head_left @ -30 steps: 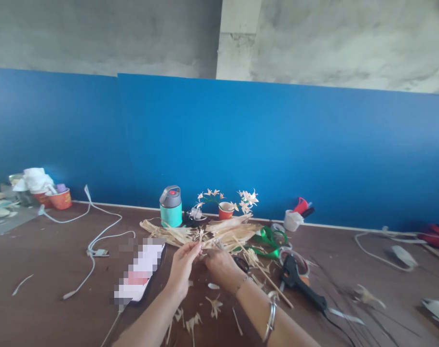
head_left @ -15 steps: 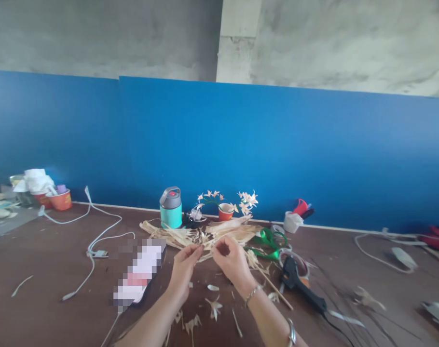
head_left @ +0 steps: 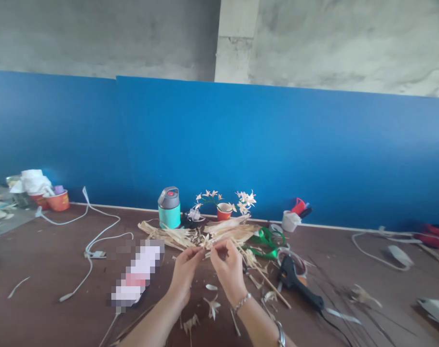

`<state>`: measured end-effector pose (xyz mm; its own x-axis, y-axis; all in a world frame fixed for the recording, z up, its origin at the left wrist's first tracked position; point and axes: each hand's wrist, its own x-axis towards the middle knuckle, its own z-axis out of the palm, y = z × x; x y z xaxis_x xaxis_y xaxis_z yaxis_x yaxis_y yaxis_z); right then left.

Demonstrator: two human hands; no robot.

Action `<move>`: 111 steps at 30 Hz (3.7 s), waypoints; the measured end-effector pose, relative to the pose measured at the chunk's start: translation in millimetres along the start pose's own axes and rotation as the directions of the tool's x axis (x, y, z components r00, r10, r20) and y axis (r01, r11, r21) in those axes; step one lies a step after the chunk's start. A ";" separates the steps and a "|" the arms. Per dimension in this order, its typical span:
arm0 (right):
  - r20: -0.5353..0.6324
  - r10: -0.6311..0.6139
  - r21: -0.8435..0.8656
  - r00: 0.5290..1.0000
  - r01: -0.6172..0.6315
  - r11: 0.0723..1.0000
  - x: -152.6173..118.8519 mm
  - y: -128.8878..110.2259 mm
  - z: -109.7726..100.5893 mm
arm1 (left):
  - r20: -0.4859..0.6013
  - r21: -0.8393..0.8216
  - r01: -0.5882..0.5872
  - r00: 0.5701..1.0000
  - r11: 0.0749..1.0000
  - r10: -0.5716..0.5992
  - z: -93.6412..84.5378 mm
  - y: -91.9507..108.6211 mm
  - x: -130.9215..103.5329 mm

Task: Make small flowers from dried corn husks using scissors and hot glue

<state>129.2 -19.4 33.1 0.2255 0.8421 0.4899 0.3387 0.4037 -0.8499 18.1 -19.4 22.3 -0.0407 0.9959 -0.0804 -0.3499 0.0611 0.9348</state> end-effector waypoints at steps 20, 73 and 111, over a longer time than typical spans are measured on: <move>-0.009 -0.088 -0.031 0.996 0.088 0.996 -1.1 -3.3 -2.5 | 0.048 0.082 -0.065 0.997 0.995 0.061 -2.2 -7.4 3.0; 0.013 -0.307 -0.196 0.952 0.303 0.933 0.4 4.3 -4.6 | 0.071 0.062 -0.065 0.996 0.996 0.061 -2.1 -5.8 1.7; 0.169 -0.354 -0.268 0.920 0.389 0.882 7.8 4.3 -12.3 | 0.077 0.108 -0.057 0.996 0.992 0.049 -2.5 -3.9 0.5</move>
<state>143.6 -15.4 35.7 -0.0668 0.6921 0.7187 0.6311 0.5872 -0.5068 17.2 -19.3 17.8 0.0146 0.9999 -0.0073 -0.2434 0.0106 0.9699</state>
